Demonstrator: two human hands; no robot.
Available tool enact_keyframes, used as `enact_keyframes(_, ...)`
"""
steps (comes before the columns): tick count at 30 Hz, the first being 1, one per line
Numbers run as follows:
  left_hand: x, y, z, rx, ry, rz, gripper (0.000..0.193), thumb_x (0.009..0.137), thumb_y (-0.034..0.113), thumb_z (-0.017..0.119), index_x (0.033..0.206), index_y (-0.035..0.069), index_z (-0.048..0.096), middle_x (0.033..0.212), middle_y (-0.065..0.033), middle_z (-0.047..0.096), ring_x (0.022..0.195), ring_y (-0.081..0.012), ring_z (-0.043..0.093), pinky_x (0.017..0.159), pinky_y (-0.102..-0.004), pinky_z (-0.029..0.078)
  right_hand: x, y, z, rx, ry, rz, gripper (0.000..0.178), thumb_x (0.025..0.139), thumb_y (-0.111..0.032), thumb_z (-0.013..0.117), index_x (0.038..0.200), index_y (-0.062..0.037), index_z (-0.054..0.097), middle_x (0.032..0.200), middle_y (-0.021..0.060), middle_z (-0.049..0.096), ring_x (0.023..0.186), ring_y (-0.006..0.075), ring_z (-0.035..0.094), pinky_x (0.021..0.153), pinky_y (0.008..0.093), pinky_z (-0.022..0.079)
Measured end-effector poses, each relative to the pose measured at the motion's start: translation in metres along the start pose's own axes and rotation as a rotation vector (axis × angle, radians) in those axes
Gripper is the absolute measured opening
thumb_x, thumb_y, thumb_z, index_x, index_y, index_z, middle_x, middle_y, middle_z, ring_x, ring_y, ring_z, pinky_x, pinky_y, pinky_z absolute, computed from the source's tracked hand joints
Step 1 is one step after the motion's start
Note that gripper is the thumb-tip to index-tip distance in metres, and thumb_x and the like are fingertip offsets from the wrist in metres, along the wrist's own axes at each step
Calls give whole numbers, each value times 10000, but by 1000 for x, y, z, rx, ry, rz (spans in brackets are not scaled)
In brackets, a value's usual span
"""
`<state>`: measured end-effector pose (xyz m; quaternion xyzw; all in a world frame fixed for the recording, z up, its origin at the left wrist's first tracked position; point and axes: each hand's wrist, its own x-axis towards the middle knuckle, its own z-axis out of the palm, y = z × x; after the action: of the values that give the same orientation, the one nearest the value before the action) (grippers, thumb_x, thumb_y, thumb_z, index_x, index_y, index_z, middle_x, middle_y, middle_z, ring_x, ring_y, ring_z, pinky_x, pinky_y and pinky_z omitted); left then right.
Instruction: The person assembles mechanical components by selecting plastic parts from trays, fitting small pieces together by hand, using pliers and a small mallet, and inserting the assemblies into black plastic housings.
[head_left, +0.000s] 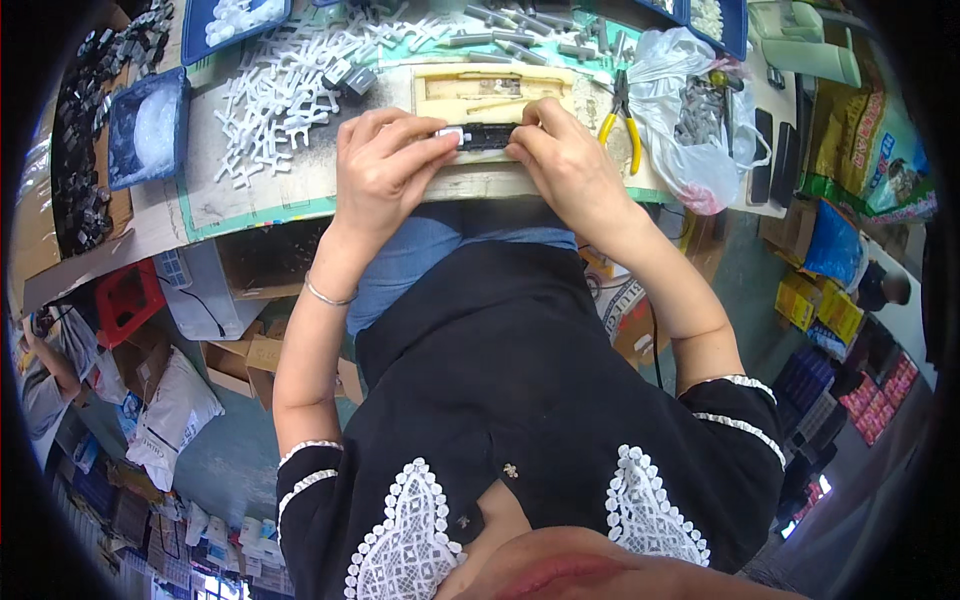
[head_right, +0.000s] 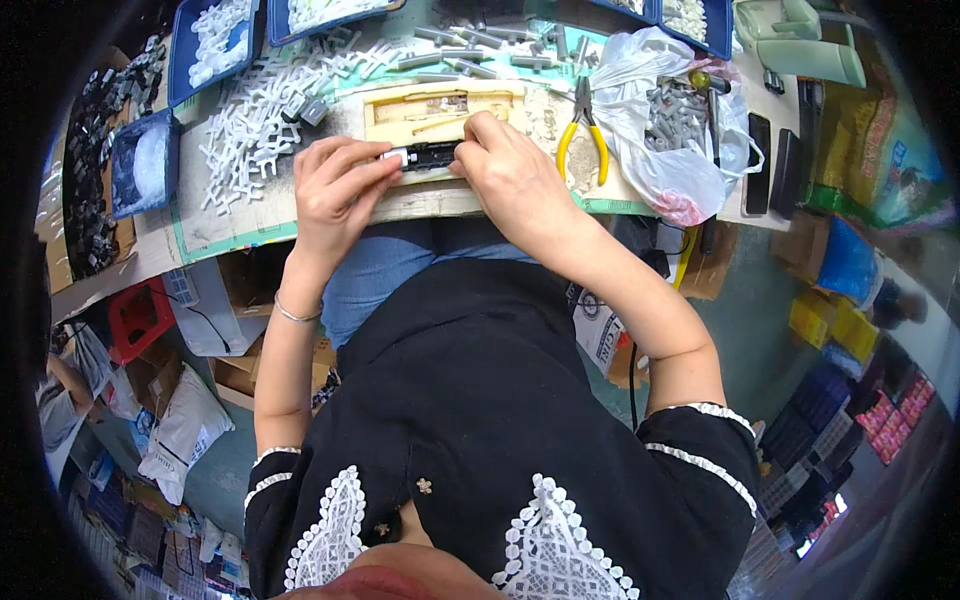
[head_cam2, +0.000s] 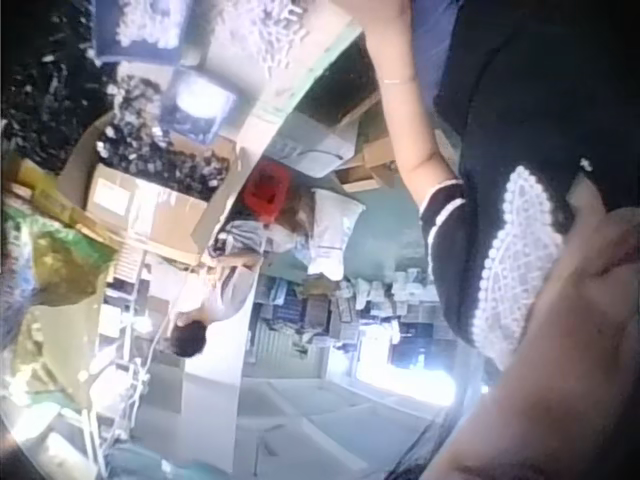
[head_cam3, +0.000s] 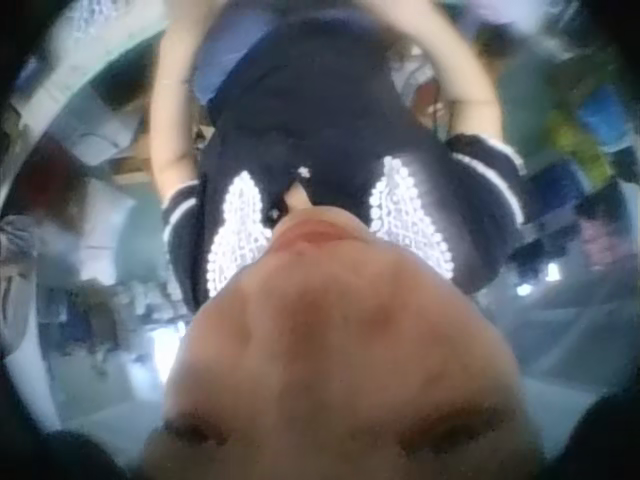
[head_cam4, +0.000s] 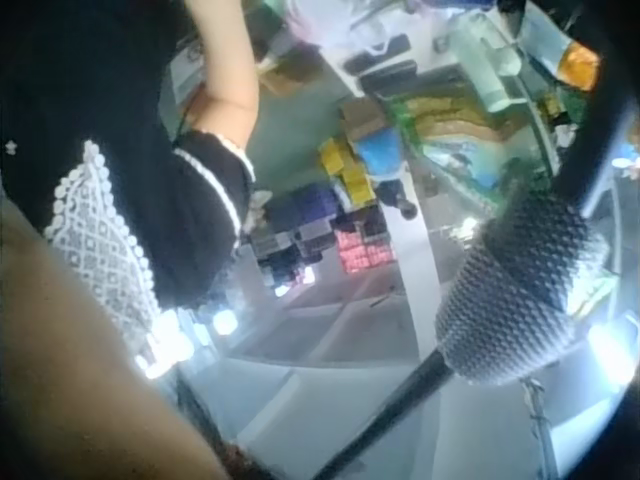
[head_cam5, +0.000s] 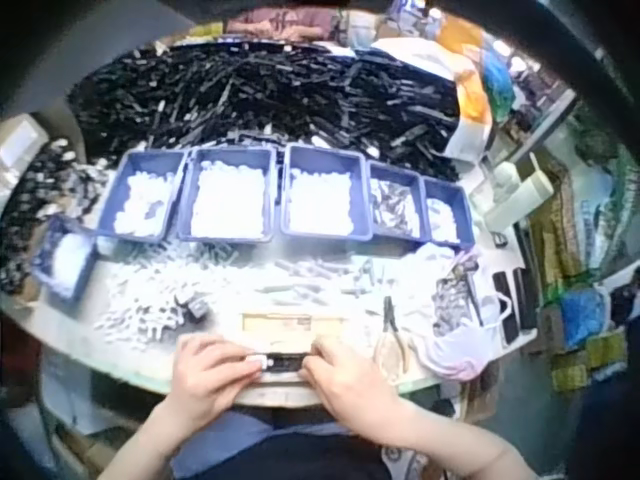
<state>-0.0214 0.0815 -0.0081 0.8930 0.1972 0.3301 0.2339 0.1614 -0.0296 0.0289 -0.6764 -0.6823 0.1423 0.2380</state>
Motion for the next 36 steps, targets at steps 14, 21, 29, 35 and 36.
enact_keyframes(14, 51, -16, -20, 133, -55, -61, 371, 754, 246, 667, 1053, 37, 594, 1080, -94, 572, 1035, -268, 502, 885, -402, 371, -1, -4, -6, -67, -35, -33, 114, 750, -98, 637, 729, -29, 549, 775, 91, 497, 756, 258, 525, 670, 364, 444)
enact_keyframes(21, 61, -39, 8, 476, -57, -183, 340, 795, 316, 621, 1019, 63, 587, 969, -80, 562, 938, -251, 514, 823, -426, 383, 2, -3, -13, -38, -98, -43, 123, 764, -116, 653, 830, -24, 606, 794, 92, 543, 776, 262, 544, 688, 354, 450)
enact_keyframes(29, 52, -34, -15, 397, 62, -329, 410, 877, 353, 532, 1100, 12, 580, 1124, -185, 550, 1043, -325, 494, 896, -438, 359, 40, 36, -71, -19, 226, 77, 129, 780, -99, 669, 890, -33, 655, 880, 110, 656, 813, 255, 622, 720, 329, 475)
enact_keyframes(35, 58, -52, -14, 522, 4, -482, 548, 864, 497, 480, 1032, -8, 610, 1210, -226, 516, 1061, -350, 480, 928, -457, 331, 98, 167, -107, -397, 337, 232, 194, 798, -160, 613, 925, -18, 652, 902, 138, 658, 842, 302, 618, 776, 360, 474)
enact_keyframes(36, 58, -50, -14, 538, -6, -515, 532, 858, 489, 497, 1012, -6, 618, 1189, -215, 529, 1062, -344, 481, 927, -457, 328, 104, 173, -104, -510, 238, 244, 197, 787, -167, 615, 912, -21, 658, 879, 146, 658, 831, 313, 621, 772, 381, 478)
